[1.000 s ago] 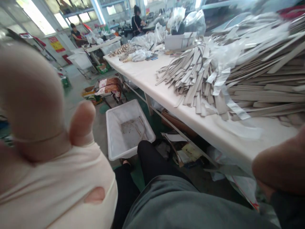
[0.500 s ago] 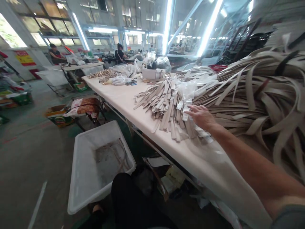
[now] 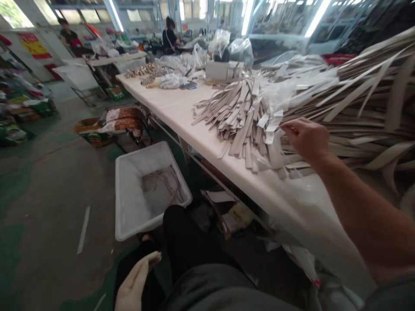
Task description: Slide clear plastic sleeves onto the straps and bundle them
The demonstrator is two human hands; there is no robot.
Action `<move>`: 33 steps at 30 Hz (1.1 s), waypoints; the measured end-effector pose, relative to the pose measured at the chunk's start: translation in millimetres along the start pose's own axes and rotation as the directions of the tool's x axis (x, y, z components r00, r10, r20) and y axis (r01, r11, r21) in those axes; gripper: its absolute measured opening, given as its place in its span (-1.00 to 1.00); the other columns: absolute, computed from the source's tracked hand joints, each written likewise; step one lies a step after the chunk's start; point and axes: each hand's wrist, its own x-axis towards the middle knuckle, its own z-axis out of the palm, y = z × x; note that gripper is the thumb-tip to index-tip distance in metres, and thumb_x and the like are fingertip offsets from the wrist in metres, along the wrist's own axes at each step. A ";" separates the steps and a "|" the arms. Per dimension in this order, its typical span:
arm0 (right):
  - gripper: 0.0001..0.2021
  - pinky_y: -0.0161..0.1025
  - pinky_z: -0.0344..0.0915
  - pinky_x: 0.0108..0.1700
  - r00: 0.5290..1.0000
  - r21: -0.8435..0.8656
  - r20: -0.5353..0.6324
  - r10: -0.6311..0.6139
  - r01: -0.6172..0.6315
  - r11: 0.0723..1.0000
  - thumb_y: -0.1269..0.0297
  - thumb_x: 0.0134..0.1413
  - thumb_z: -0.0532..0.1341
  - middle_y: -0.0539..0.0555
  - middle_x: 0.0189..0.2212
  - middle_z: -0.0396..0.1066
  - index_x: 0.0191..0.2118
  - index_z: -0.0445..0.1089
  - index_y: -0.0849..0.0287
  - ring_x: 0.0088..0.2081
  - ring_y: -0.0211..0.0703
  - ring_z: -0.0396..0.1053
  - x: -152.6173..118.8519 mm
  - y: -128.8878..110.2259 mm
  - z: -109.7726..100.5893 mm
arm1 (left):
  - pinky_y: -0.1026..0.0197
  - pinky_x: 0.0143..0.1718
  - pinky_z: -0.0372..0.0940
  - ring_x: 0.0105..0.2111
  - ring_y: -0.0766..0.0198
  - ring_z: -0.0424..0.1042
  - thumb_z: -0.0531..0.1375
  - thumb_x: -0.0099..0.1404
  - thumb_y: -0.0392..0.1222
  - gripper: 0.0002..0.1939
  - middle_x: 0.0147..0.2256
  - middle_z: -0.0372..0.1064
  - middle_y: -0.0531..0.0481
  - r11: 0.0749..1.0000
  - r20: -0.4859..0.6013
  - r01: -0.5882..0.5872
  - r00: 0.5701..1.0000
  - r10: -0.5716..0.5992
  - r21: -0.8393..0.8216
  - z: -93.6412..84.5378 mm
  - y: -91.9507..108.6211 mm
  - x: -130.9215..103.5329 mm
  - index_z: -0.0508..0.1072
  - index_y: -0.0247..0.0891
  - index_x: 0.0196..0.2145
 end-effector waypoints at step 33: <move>-0.84 0.05 0.32 -0.14 0.848 0.784 0.347 -0.401 -0.028 0.620 0.15 0.16 0.15 0.11 -0.38 0.49 -0.38 0.43 0.01 -0.30 0.04 0.37 -109.5 -289.7 123.0 | 0.19 -0.25 0.32 -0.49 0.28 0.45 0.40 0.11 -0.01 -0.64 -0.55 0.46 -0.03 0.897 0.545 0.261 0.838 -0.026 -0.358 -29.5 9.2 5.4 0.57 -0.37 -0.26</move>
